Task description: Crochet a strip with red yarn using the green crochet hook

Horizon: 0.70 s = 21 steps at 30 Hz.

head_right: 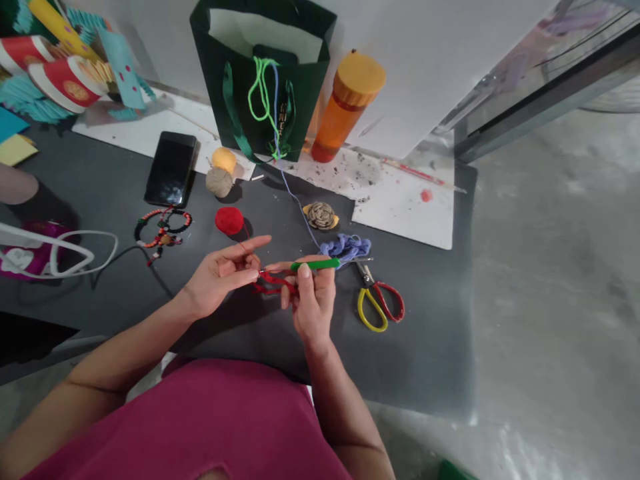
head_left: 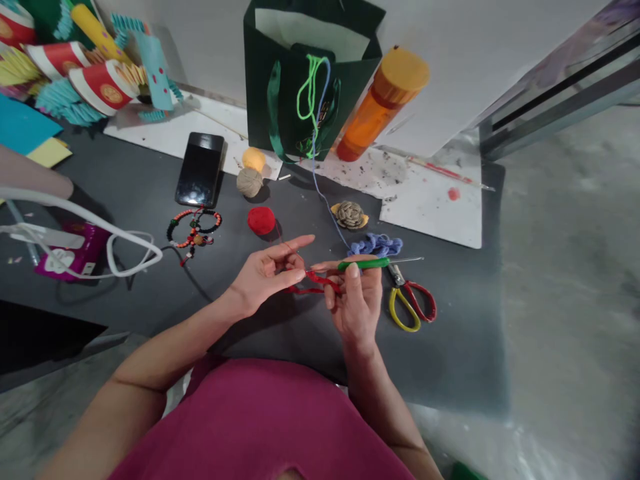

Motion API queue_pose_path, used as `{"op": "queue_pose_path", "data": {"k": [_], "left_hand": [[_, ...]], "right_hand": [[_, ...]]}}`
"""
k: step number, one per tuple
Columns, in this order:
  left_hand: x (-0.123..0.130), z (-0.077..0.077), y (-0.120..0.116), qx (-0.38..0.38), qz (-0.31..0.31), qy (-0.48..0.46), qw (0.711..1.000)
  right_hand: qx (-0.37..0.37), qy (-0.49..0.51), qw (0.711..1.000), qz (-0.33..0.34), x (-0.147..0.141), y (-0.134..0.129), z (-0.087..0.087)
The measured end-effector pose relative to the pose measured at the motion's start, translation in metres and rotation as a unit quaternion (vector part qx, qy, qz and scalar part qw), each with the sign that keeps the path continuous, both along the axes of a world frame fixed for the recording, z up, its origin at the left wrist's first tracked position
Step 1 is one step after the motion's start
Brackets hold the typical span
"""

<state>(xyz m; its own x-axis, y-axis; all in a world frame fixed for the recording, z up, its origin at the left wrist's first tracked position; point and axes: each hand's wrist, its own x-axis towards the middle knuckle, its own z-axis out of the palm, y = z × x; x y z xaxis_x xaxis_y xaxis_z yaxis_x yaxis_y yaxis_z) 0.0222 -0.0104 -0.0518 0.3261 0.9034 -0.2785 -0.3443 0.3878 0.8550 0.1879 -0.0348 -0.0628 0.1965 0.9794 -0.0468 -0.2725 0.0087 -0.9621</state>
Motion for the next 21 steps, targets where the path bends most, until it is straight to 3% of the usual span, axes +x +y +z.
{"op": "queue_pose_path", "data": {"k": [8, 12, 15, 21], "left_hand": [[0.001, 0.000, 0.000, 0.050, 0.015, 0.063, 0.997], [0.001, -0.002, 0.000, 0.111, 0.037, 0.153, 0.981], [-0.001, -0.002, 0.000, 0.153, 0.057, 0.225, 0.961], [-0.001, -0.001, -0.001, 0.155, 0.050, 0.211, 0.964]], "right_hand": [[0.140, -0.118, 0.983, 0.004, 0.003, -0.005, -0.005], [0.251, -0.231, 0.940, 0.003, 0.005, -0.006, -0.010], [0.294, -0.314, 0.903, 0.009, 0.008, -0.008, -0.014], [0.326, -0.357, 0.875, -0.003, 0.009, -0.010, -0.021]]}}
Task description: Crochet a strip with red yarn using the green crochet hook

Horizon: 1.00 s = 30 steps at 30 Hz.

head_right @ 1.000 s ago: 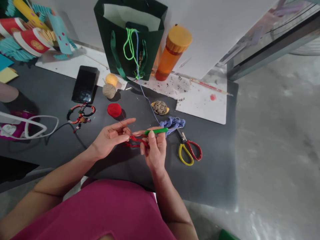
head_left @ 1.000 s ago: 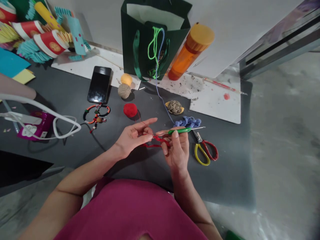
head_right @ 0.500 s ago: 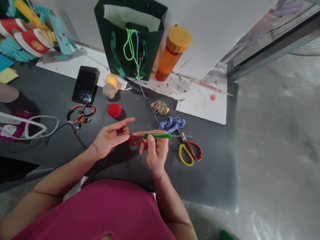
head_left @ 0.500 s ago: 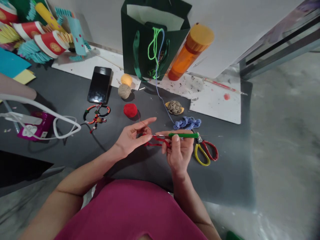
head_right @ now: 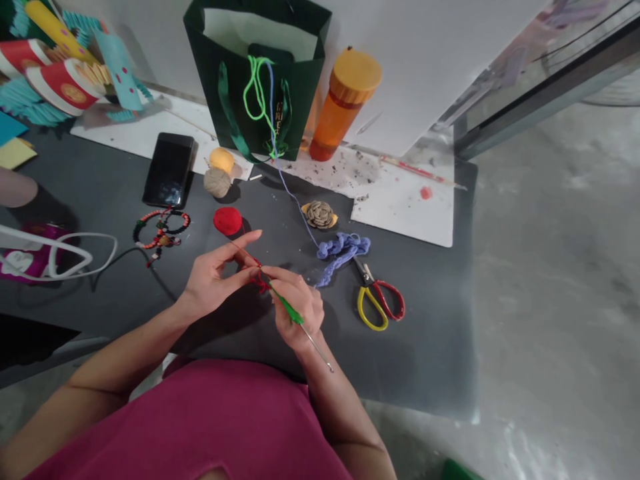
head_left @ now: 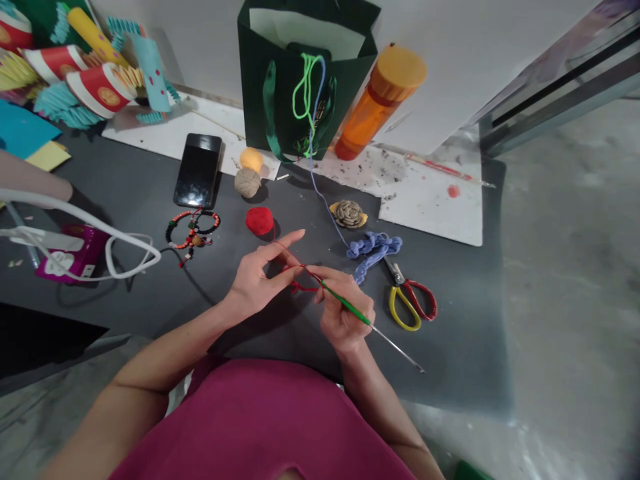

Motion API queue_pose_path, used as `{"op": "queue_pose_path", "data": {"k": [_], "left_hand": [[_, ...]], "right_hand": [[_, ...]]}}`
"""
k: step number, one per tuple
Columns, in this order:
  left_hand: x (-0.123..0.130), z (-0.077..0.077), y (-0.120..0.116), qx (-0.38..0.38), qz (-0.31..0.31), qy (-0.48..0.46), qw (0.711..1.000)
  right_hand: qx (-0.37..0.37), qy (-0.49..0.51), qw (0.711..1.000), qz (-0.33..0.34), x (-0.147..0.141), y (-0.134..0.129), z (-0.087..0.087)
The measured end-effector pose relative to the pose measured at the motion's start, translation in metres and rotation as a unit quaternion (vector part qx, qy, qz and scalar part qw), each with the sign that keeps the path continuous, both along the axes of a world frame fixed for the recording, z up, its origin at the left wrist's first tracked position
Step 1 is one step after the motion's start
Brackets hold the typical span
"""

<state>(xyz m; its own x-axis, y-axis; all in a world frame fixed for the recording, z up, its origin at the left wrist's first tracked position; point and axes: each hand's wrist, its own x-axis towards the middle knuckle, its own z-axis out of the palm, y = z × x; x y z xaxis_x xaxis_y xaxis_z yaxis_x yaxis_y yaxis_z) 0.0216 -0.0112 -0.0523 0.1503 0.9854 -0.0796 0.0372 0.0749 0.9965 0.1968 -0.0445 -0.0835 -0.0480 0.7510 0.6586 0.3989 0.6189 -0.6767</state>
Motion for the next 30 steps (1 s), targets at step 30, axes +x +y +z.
{"op": "queue_pose_path", "data": {"k": [30], "left_hand": [[0.009, -0.003, -0.001, -0.084, 0.022, -0.157, 0.984]], "right_hand": [[-0.040, 0.120, 0.992, -0.023, -0.011, -0.003, -0.001]]}}
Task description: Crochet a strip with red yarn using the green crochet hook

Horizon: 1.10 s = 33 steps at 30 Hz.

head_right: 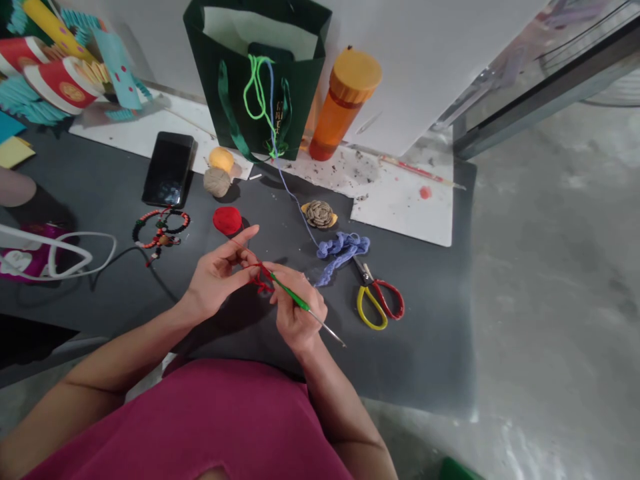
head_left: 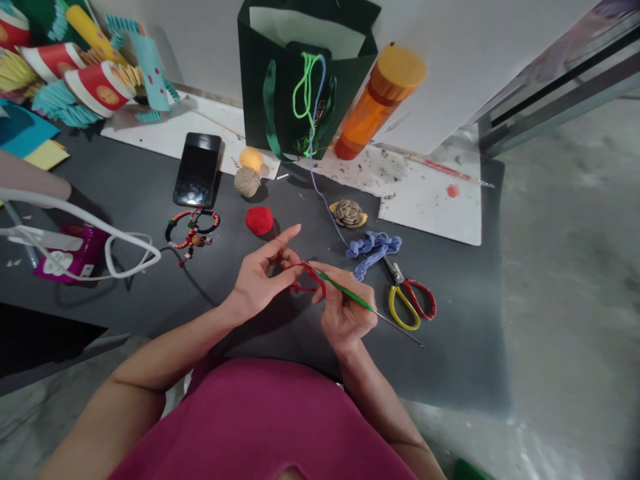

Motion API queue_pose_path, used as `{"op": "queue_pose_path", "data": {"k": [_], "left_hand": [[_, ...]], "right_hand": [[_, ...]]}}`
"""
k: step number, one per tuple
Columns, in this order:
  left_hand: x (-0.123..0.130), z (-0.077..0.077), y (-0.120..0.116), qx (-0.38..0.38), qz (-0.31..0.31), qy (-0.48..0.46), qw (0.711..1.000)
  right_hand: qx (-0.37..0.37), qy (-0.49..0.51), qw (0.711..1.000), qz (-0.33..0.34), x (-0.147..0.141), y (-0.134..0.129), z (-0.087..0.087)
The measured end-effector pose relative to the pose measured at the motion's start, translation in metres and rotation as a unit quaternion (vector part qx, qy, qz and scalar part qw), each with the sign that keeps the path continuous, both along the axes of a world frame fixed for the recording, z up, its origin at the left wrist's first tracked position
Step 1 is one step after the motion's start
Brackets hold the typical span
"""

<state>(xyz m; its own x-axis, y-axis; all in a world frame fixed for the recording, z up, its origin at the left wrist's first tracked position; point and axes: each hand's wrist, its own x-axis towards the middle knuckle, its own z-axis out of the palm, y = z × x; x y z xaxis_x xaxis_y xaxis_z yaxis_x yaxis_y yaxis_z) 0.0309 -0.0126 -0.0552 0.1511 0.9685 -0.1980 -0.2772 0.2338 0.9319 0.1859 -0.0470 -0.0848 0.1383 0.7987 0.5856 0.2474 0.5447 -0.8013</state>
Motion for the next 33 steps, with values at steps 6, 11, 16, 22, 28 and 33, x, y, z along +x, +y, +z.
{"op": "queue_pose_path", "data": {"k": [6, 11, 16, 22, 28, 33], "left_hand": [[0.000, -0.001, 0.000, -0.043, -0.001, -0.028, 0.999], [0.001, -0.001, 0.000, -0.050, 0.016, -0.047, 0.998], [0.002, 0.002, 0.000, -0.045, 0.031, -0.040, 0.998], [0.001, 0.001, -0.001, -0.047, 0.013, -0.047, 0.998], [-0.001, -0.004, 0.001, -0.140, -0.035, -0.183, 0.972], [-0.001, -0.005, 0.003, -0.225, -0.101, -0.253, 0.935]], "right_hand": [[-0.025, -0.009, 1.000, -0.013, 0.000, -0.001, 0.000], [0.006, -0.051, 0.999, -0.005, 0.001, 0.000, 0.001], [0.053, -0.132, 0.990, -0.025, 0.002, 0.001, 0.001], [0.054, -0.124, 0.991, -0.022, 0.001, 0.002, 0.003], [0.055, -0.145, 0.988, -0.026, 0.001, 0.005, 0.008], [0.024, -0.026, 0.999, -0.005, -0.002, 0.005, 0.011]]}}
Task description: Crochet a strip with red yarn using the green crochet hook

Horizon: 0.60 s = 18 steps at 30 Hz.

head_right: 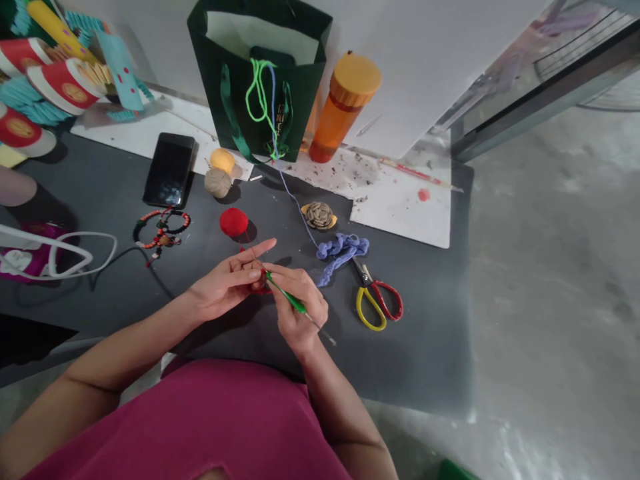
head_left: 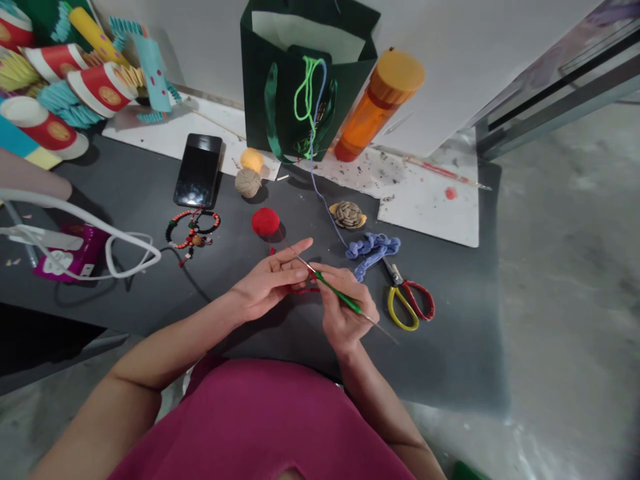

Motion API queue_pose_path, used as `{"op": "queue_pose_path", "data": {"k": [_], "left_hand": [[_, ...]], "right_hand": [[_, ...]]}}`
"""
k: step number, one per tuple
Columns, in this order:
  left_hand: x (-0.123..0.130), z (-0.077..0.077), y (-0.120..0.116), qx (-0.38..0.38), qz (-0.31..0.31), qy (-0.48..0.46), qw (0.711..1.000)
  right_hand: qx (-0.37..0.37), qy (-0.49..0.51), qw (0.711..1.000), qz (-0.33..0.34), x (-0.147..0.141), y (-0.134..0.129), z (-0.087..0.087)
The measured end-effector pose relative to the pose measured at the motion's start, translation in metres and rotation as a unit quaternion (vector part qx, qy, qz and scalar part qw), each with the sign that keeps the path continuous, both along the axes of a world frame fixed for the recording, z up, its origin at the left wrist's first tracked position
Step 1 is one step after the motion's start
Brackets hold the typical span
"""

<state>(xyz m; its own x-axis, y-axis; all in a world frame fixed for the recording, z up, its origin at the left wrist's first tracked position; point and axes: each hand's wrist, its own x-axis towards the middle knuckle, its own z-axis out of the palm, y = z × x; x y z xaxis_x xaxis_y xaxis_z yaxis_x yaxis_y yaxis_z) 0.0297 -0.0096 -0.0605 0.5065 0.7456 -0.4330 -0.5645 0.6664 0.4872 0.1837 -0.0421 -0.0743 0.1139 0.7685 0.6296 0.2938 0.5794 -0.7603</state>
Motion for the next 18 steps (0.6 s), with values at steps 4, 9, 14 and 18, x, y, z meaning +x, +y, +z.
{"op": "queue_pose_path", "data": {"k": [4, 9, 14, 18], "left_hand": [[0.000, 0.000, 0.001, -0.007, 0.002, 0.000, 1.000], [-0.002, -0.002, 0.002, 0.009, 0.005, 0.014, 1.000], [-0.002, 0.000, 0.002, 0.029, 0.006, 0.020, 0.999], [-0.001, 0.004, -0.001, 0.059, 0.011, 0.061, 0.996]], "right_hand": [[-0.075, 0.061, 0.995, -0.035, -0.003, -0.006, -0.002], [-0.136, 0.147, 0.979, -0.033, -0.003, -0.007, -0.008], [-0.198, 0.180, 0.964, 0.000, -0.003, 0.003, -0.005], [-0.214, 0.198, 0.956, 0.043, -0.007, 0.004, -0.001]]}}
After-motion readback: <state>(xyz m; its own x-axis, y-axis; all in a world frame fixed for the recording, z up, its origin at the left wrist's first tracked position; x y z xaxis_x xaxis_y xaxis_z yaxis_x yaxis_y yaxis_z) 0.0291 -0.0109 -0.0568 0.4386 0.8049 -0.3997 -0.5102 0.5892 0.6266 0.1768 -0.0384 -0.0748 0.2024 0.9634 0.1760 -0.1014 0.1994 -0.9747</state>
